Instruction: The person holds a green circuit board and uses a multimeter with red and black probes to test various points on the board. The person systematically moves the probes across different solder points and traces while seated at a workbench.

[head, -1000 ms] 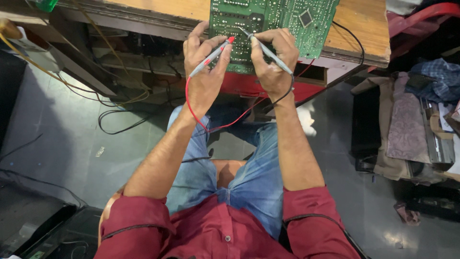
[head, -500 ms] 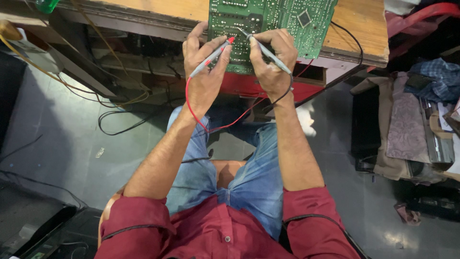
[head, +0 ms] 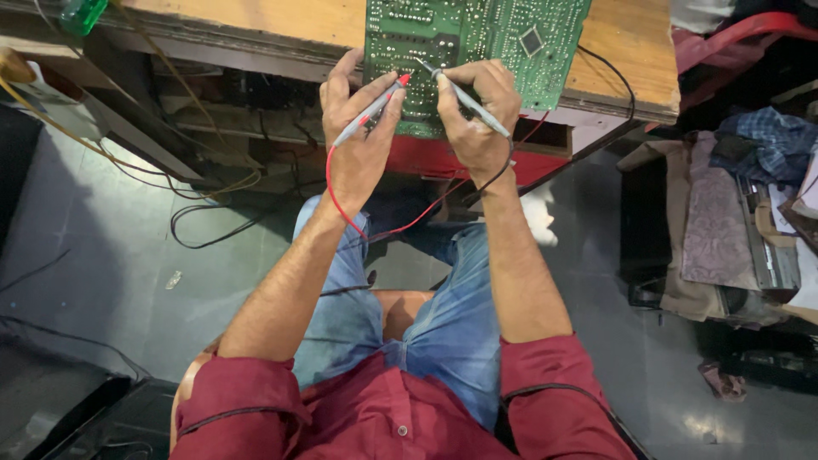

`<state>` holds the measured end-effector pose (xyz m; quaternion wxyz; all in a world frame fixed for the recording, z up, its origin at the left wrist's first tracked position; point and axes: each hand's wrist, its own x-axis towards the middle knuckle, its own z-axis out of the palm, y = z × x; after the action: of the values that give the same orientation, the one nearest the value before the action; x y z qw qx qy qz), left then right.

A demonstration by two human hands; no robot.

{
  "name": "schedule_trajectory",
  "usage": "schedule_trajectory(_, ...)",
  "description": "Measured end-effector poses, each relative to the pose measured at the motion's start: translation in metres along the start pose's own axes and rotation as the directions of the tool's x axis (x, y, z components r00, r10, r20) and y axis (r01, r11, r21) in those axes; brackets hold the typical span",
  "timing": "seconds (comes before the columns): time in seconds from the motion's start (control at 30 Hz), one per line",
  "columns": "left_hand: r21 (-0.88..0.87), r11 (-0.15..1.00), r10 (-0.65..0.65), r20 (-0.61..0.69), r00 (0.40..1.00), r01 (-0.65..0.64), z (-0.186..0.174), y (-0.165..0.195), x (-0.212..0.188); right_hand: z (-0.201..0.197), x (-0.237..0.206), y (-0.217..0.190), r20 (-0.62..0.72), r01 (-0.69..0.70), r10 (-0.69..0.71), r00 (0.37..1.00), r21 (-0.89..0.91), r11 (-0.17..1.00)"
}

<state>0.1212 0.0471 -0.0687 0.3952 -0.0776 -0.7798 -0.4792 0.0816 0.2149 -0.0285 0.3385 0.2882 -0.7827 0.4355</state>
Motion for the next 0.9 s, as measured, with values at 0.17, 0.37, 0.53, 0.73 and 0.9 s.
schedule_trajectory(0.17,0.014,1.0,0.023,0.006,1.0,-0.023,-0.0023,0.0019,-0.0001,0.0006,0.0009,0.0007,-0.007,0.015,-0.015,1.0,-0.004,1.0)
schedule_trajectory(0.37,-0.017,1.0,0.008,-0.014,1.0,-0.008,-0.0001,0.0004,-0.0001,-0.0008,0.0,0.0013,0.006,0.015,-0.015,1.0,-0.003,1.0)
schedule_trajectory(0.53,0.0,1.0,-0.003,-0.02,1.0,0.003,0.0019,-0.0034,-0.0007,-0.0004,0.0,0.0028,0.015,0.014,-0.014,1.0,0.016,1.0)
schedule_trajectory(0.73,-0.004,1.0,0.002,-0.027,1.0,-0.002,0.0035,-0.0049,-0.001,-0.0015,0.0001,0.0026,0.022,0.028,-0.028,0.999,0.007,1.0)
schedule_trajectory(0.9,-0.017,1.0,-0.024,-0.022,0.999,0.023,0.0028,-0.0048,-0.0002,-0.0015,-0.0006,0.0031,0.024,0.027,-0.028,0.999,0.02,0.999)
